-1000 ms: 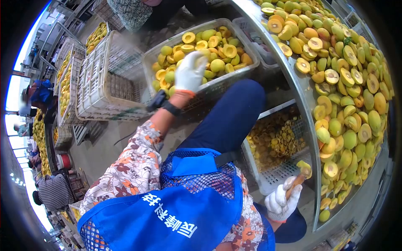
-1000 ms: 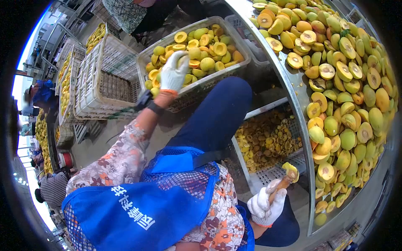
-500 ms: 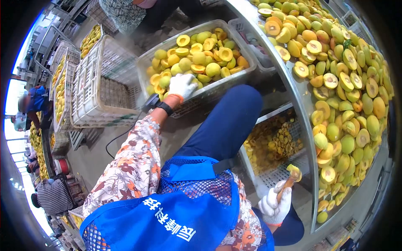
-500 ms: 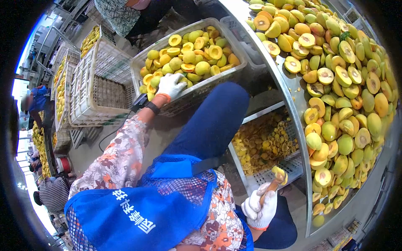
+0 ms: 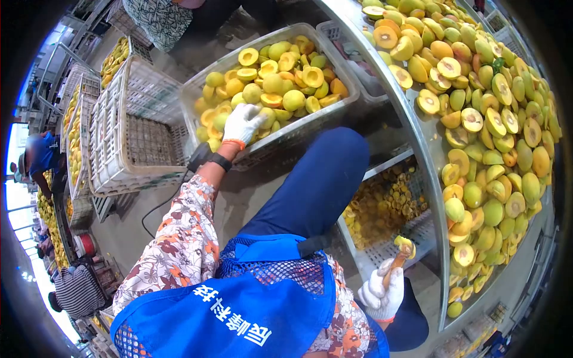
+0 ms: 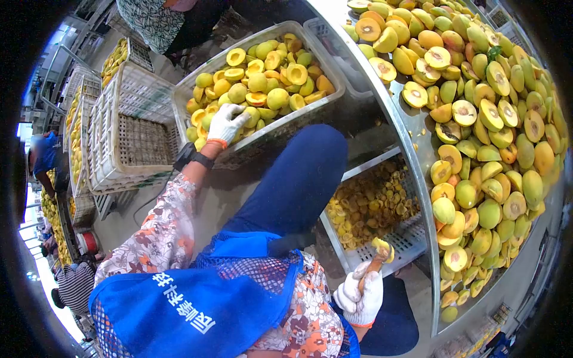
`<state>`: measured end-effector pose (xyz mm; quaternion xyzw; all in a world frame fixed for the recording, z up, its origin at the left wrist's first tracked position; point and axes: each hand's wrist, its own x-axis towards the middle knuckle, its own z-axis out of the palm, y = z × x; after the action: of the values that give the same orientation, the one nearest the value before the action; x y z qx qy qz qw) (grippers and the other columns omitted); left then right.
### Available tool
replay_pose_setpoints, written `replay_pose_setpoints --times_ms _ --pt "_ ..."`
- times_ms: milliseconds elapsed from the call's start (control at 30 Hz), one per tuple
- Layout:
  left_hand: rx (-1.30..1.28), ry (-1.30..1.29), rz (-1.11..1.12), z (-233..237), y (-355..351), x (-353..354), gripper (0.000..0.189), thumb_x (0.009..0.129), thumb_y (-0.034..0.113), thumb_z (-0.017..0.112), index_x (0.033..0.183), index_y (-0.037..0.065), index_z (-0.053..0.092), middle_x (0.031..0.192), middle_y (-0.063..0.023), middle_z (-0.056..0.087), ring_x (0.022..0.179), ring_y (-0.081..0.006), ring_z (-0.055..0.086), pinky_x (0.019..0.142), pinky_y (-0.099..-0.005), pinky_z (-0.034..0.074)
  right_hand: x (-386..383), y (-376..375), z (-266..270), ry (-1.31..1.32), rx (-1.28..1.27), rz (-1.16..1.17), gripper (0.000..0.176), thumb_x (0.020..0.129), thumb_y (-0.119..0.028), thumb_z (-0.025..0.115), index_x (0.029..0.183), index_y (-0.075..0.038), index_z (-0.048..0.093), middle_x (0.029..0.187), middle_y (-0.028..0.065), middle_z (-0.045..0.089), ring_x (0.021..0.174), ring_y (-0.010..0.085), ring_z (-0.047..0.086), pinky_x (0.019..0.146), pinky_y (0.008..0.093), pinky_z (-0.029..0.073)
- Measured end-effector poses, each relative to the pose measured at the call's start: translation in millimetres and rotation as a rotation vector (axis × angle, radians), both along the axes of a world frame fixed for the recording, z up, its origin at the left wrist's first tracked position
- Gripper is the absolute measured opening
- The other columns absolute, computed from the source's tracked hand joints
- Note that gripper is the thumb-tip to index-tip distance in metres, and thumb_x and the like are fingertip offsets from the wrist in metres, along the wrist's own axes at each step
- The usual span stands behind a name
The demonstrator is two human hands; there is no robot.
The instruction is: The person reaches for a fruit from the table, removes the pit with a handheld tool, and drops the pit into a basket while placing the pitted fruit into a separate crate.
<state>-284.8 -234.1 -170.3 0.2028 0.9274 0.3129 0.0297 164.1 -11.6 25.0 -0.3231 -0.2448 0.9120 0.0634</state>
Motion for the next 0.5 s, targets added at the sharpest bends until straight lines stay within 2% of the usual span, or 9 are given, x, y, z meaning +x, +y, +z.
replay_pose_setpoints --times_ms 33,100,133,167,233,300,367,467,500 --pt "-0.093 0.039 -0.032 6.7 -0.2 -1.1 0.034 0.088 0.033 0.073 0.106 0.005 0.072 0.101 -0.0154 0.065 0.096 -0.0316 0.064 0.086 -0.0379 0.051 -2.6 0.6 -1.7 -0.008 -0.001 0.002 0.029 0.11 -0.04 0.038 0.108 -0.013 0.048 0.059 -0.0037 0.035 0.037 0.0074 0.028 0.038 0.0263 0.024" --pt "-0.119 -0.006 -0.154 8.6 -5.1 -14.5 0.034 0.088 0.036 0.072 0.103 0.005 0.072 0.102 -0.016 0.066 0.097 -0.0329 0.064 0.086 -0.0399 0.052 -6.5 0.9 -4.6 0.001 -0.013 0.002 0.029 0.11 -0.04 0.039 0.108 -0.013 0.049 0.059 -0.0036 0.035 0.037 0.0074 0.028 0.038 0.0264 0.024" --pt "-0.284 -0.026 -0.24 13.2 -3.9 -26.9 0.036 0.088 0.041 0.07 0.101 0.006 0.071 0.103 -0.0171 0.066 0.098 -0.0345 0.064 0.085 -0.0418 0.051 -7.8 -0.3 -4.5 -0.001 -0.029 0.002 0.028 0.11 -0.039 0.039 0.108 -0.013 0.049 0.059 -0.0035 0.036 0.037 0.0074 0.028 0.038 0.0266 0.024" --pt "-0.283 -0.021 -0.242 30.7 5.8 -33.3 0.036 0.088 0.041 0.07 0.101 0.006 0.071 0.103 -0.0171 0.066 0.098 -0.0345 0.064 0.085 -0.0418 0.051 -10.3 -0.7 -4.8 0.005 -0.027 -0.001 0.028 0.11 -0.039 0.039 0.108 -0.013 0.049 0.059 -0.0035 0.036 0.037 0.0074 0.028 0.038 0.0266 0.024" --pt "-0.476 0.035 -0.37 69.3 34.1 -40.1 0.038 0.089 0.044 0.068 0.1 0.008 0.071 0.104 -0.0174 0.066 0.1 -0.0358 0.064 0.086 -0.0434 0.051 -14.4 -0.7 -5.3 -0.007 -0.042 -0.005 0.027 0.109 -0.039 0.041 0.109 -0.013 0.049 0.059 -0.0032 0.036 0.038 0.0076 0.029 0.038 0.0271 0.024" --pt "-0.298 0.065 -0.297 61.5 64.3 -58.0 0.04 0.089 0.045 0.067 0.108 0.01 0.068 0.103 -0.017 0.065 0.103 -0.0366 0.062 0.087 -0.045 0.05 -15.0 -0.9 -7.0 -0.013 -0.022 0.0 0.027 0.109 -0.038 0.041 0.109 -0.013 0.05 0.059 -0.0029 0.036 0.038 0.0078 0.029 0.039 0.0273 0.024" --pt "-0.075 0.293 -0.322 35.5 105.6 -69.6 0.045 0.088 0.04 0.068 0.124 0.013 0.061 0.113 -0.0166 0.062 0.105 -0.0361 0.061 0.091 -0.046 0.05 -14.0 -1.2 -7.4 -0.025 0.003 0.006 0.027 0.109 -0.038 0.041 0.11 -0.013 0.05 0.059 -0.0026 0.036 0.038 0.0081 0.029 0.039 0.0276 0.024" --pt "0.005 0.402 -0.402 14.0 156.4 -83.4 0.047 0.086 0.035 0.071 0.125 0.014 0.059 0.111 -0.0166 0.061 0.105 -0.0368 0.061 0.091 -0.0468 0.05 -12.2 -3.8 -4.3 -0.085 -0.04 -0.065 0.028 0.109 -0.038 0.04 0.109 -0.012 0.05 0.058 -0.0014 0.037 0.038 0.0097 0.03 0.039 0.0285 0.026" --pt "-0.089 0.345 -0.411 10.5 167.0 -87.8 0.046 0.083 0.033 0.072 0.124 0.014 0.059 0.11 -0.0163 0.061 0.104 -0.0373 0.062 0.089 -0.047 0.05 -10.4 -4.2 -2.5 -0.089 -0.034 -0.07 0.028 0.109 -0.038 0.04 0.109 -0.012 0.05 0.058 -0.0014 0.037 0.038 0.0097 0.03 0.039 0.0285 0.026"
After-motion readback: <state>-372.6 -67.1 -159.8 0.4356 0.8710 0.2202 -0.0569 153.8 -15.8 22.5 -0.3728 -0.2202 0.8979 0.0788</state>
